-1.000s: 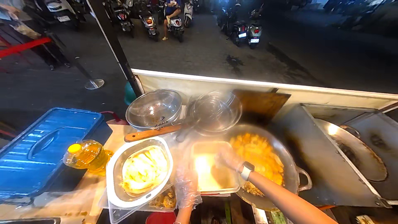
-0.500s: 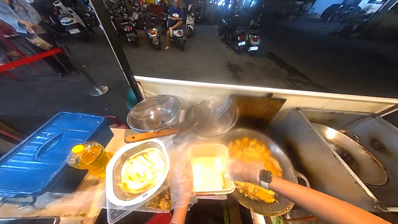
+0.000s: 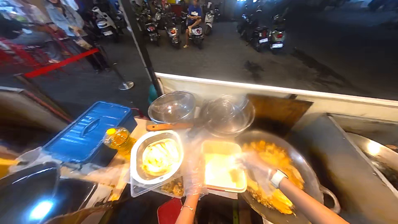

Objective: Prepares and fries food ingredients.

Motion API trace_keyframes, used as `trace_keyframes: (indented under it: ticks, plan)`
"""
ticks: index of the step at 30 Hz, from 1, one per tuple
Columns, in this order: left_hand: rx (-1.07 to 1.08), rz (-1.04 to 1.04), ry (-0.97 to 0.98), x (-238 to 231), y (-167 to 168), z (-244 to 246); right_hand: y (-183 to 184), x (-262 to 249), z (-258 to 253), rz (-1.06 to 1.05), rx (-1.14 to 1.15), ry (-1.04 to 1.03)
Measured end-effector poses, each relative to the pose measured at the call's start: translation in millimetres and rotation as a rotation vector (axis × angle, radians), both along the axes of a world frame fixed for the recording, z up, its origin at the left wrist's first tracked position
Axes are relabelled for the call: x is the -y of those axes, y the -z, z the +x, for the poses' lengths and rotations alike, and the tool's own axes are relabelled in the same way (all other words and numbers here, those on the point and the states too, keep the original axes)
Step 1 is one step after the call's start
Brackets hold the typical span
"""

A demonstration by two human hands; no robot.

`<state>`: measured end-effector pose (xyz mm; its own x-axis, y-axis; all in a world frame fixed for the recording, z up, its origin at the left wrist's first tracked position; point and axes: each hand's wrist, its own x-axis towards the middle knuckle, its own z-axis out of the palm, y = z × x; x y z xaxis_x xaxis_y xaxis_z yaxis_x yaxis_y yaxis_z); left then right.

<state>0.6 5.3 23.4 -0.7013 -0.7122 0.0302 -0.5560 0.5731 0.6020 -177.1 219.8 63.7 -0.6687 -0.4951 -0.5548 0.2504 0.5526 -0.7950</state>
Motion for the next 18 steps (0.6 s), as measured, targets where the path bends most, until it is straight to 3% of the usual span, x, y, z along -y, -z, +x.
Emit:
trace_keyframes:
  ticks: [3, 6, 11, 13, 15, 18]
  plan:
    - [-0.081, -0.016, -0.028, 0, 0, 7, -5, -2, -13, 0.008, -0.149, -0.032]
    - [-0.193, 0.014, -0.092, -9, -34, 29, -48, 27, 5, -0.201, -0.210, -0.097]
    - [-0.504, -0.144, -0.424, 23, -87, 86, -119, 113, 91, -0.485, 0.037, -0.389]
    - [-0.450, -0.195, -0.616, 56, -88, 107, -112, 174, 113, -0.406, 0.069, -0.507]
    - [-0.360, -0.118, -0.761, 91, -80, 121, -86, 236, 120, -0.325, -0.002, -0.619]
    - [-0.270, 0.037, -0.811, 133, -58, 125, -59, 308, 126, 0.013, -0.333, -0.688]
